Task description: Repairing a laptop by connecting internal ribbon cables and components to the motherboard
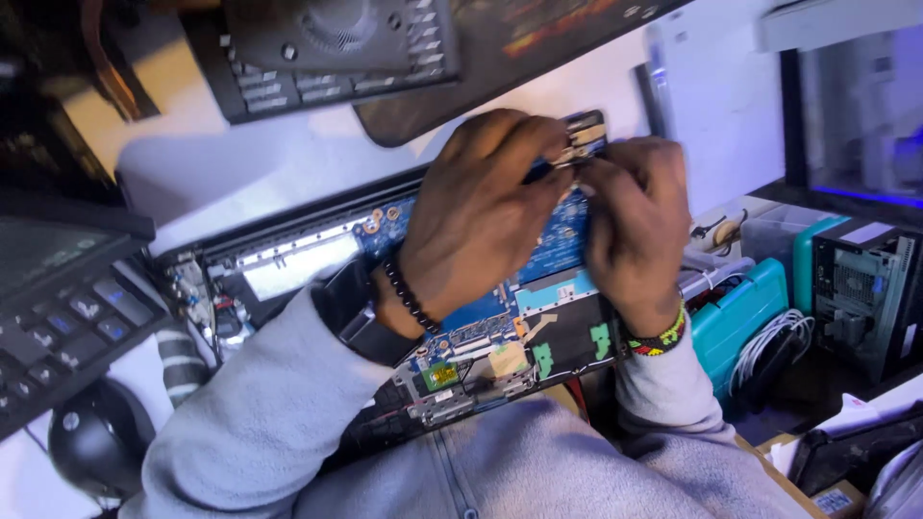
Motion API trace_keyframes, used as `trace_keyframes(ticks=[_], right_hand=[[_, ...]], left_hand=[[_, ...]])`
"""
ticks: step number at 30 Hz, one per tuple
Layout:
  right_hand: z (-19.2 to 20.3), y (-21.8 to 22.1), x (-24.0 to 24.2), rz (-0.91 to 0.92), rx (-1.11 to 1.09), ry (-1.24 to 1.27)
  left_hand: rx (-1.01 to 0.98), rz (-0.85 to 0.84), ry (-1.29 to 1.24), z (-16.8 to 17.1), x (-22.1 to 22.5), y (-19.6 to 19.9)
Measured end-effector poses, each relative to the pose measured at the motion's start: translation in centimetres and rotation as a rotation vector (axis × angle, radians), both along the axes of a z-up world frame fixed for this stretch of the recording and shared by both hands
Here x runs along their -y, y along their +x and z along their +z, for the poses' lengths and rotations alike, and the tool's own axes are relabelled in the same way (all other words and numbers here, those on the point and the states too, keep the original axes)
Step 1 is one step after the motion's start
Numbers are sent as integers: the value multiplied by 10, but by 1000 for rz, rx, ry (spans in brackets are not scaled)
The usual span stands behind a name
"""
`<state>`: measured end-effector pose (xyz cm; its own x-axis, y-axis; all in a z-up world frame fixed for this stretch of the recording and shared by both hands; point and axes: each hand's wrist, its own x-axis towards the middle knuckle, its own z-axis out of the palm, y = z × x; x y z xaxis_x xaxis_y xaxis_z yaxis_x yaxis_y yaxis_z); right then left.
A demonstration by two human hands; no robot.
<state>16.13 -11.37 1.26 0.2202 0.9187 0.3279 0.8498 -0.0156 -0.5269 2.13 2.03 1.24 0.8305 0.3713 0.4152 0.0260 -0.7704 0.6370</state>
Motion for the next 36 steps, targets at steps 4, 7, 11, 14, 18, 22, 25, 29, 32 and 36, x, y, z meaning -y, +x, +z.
trace_keyframes(ticks=[4,7,11,14,18,22,25,29,32,36], right_hand=[[6,-2,5,-57,-94,54],[0,-5,10,-139,-57,294],[-9,1,25,-207,-334,418],[-10,7,33,-122,-310,425],[9,2,28,-113,-394,300],[28,6,18,3,-158,230],[36,4,4,78,-122,123],[32,3,-12,103,-100,87],[27,1,-15,98,-74,93],[28,-7,-14,66,-73,112]], left_hand=[[102,-29,-86,-4,3,-1],[114,18,-89,-3,6,-4],[69,106,-241,7,7,-10],[1,149,-211,23,15,-24],[-122,155,-78,58,24,-45],[-304,147,20,84,32,-67],[-376,135,63,83,38,-80],[-324,104,-31,66,42,-87],[-282,108,-74,49,42,-84],[-185,41,-180,35,40,-77]])
